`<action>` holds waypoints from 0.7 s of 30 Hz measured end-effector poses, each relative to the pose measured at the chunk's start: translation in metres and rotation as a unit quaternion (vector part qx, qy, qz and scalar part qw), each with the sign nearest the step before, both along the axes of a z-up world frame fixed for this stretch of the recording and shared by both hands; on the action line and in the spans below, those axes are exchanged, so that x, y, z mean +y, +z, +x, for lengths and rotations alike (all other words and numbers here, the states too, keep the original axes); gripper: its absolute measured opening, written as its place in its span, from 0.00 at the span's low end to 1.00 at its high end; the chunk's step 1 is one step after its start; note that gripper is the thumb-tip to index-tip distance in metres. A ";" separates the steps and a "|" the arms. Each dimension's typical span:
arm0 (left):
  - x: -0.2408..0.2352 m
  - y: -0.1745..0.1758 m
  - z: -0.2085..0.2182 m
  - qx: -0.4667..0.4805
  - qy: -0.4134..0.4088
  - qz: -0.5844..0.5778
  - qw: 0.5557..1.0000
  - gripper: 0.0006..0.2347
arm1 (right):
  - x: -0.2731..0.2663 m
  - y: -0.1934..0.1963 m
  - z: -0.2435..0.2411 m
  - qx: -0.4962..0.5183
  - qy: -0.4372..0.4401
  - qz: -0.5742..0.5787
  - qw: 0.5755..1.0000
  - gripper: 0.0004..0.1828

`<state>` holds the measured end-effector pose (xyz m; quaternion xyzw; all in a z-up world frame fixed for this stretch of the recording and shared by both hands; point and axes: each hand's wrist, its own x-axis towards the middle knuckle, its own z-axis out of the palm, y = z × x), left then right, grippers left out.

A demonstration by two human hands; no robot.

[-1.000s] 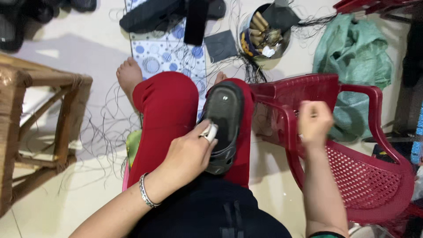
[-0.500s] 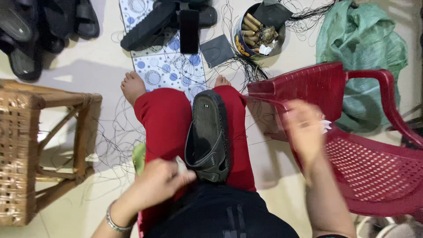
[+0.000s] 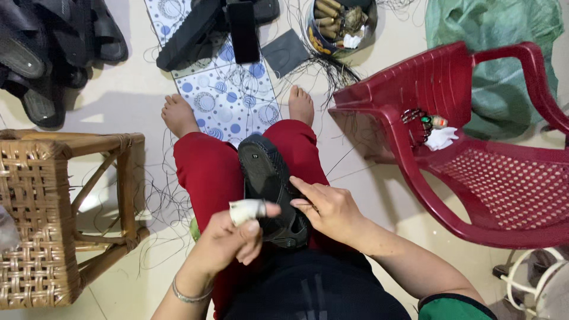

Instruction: The person sits on the floor and sews a black slip-on shoe using a needle and thread. They pull the thread through the shoe repeatedly to stitch the sole to the upper part.

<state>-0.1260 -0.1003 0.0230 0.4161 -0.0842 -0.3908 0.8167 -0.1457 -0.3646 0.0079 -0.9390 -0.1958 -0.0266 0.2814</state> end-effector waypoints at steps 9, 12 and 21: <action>-0.021 -0.006 0.053 -0.145 0.291 0.194 0.926 0.11 | -0.067 0.029 -0.004 0.192 -0.058 0.069 0.977 0.05; -0.001 -0.029 0.084 -0.412 0.399 0.440 0.691 0.16 | -0.073 0.035 0.004 0.220 -0.029 0.212 0.952 0.09; 0.058 -0.075 0.114 0.193 0.522 0.033 0.830 0.07 | -0.008 0.001 0.043 0.288 0.008 0.726 0.624 0.26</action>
